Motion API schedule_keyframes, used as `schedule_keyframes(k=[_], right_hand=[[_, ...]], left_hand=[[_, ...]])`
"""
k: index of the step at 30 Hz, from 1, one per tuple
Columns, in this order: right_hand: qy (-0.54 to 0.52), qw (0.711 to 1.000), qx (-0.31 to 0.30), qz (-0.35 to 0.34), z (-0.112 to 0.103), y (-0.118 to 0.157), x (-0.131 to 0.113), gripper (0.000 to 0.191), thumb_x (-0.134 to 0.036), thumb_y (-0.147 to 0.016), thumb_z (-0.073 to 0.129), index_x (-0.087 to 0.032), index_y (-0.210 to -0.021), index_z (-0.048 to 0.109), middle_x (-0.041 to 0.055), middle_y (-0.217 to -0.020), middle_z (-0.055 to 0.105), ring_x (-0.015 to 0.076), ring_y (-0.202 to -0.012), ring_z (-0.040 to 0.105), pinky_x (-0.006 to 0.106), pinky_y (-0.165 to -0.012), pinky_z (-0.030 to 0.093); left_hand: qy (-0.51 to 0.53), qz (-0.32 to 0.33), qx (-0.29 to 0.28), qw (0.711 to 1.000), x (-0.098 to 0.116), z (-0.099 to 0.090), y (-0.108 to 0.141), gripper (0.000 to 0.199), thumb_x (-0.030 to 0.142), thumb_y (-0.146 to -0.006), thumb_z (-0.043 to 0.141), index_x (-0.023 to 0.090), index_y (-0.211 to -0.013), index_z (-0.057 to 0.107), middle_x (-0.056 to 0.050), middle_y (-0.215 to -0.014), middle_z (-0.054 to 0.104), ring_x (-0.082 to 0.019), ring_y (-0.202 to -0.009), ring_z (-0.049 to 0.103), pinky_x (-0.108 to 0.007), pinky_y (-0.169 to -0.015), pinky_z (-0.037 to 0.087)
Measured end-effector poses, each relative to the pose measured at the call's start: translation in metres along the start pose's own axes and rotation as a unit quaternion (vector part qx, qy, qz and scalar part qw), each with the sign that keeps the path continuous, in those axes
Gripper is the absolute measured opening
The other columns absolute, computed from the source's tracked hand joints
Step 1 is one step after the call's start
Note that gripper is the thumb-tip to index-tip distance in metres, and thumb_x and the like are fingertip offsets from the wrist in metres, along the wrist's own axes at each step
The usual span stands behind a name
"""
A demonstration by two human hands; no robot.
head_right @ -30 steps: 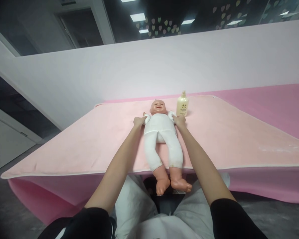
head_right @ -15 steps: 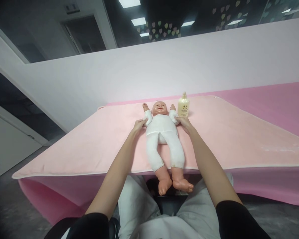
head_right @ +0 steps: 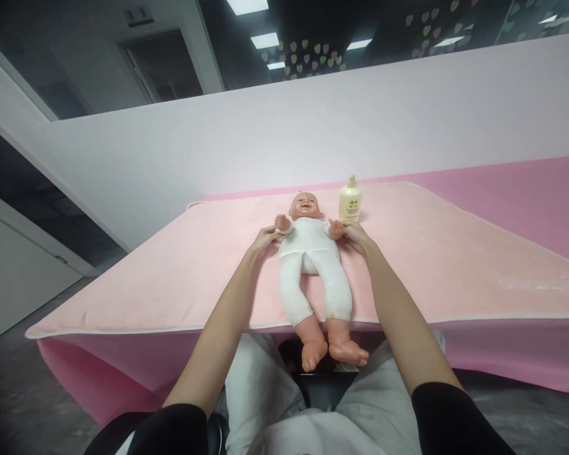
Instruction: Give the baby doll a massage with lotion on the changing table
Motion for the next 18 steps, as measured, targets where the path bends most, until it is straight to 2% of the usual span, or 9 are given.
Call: schedule_keyframes(k=[3, 6, 10, 13, 18], right_hand=[[0.017, 1.0, 0.009, 0.025, -0.002, 0.0, 0.005, 0.031, -0.004, -0.047, 0.053, -0.011, -0.073, 0.069, 0.0075, -0.081, 0.067, 0.0121, -0.069, 0.059, 0.021, -0.06, 0.05], [0.017, 1.0, 0.018, 0.019, -0.003, -0.001, 0.005, 0.026, -0.006, -0.049, 0.052, -0.014, -0.07, 0.068, 0.0064, -0.09, 0.067, 0.0133, -0.078, 0.061, 0.022, -0.069, 0.052], [0.018, 0.999, 0.032, 0.025, -0.005, -0.004, 0.009, 0.023, -0.011, -0.052, 0.049, -0.015, -0.068, 0.065, 0.0018, -0.093, 0.067, 0.0131, -0.079, 0.061, 0.025, -0.078, 0.052], [0.045, 0.998, 0.035, 0.005, -0.008, -0.007, 0.008, 0.02, -0.011, -0.052, 0.046, -0.015, -0.062, 0.062, 0.0, -0.091, 0.067, 0.0121, -0.077, 0.06, 0.027, -0.082, 0.05], [0.092, 0.994, 0.06, 0.009, -0.019, -0.012, 0.01, 0.019, -0.011, -0.056, 0.048, -0.017, -0.064, 0.065, -0.0005, -0.084, 0.068, 0.0139, -0.077, 0.059, 0.026, -0.08, 0.05]], left_hand=[[0.02, -0.003, 0.006, 1.0, -0.003, -0.002, -0.001, 0.038, 0.01, -0.05, 0.062, 0.016, -0.086, 0.074, -0.005, -0.084, 0.071, -0.015, -0.074, 0.061, -0.026, -0.069, 0.045], [0.019, 0.002, 0.012, 1.0, -0.004, -0.005, -0.003, 0.036, 0.008, -0.05, 0.058, 0.015, -0.08, 0.074, -0.006, -0.092, 0.071, -0.017, -0.082, 0.063, -0.028, -0.075, 0.047], [0.008, 0.012, 0.03, 0.999, -0.004, -0.01, -0.005, 0.028, 0.007, -0.05, 0.056, 0.015, -0.072, 0.071, -0.006, -0.096, 0.07, -0.016, -0.084, 0.062, -0.031, -0.082, 0.047], [0.021, 0.028, 0.035, 0.999, -0.002, -0.011, -0.005, 0.019, 0.006, -0.05, 0.055, 0.014, -0.063, 0.066, -0.005, -0.095, 0.069, -0.016, -0.087, 0.062, -0.033, -0.087, 0.046], [0.021, 0.028, 0.042, 0.999, -0.001, -0.015, -0.003, 0.01, 0.008, -0.05, 0.054, 0.015, -0.054, 0.059, -0.003, -0.09, 0.067, -0.016, -0.085, 0.061, -0.034, -0.087, 0.046]])
Point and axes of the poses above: each hand's wrist, its own y-axis away from the middle knuckle, its own z-axis out of the palm, x = y × z, the point moved 10 cm from there along -y, towards the middle knuckle
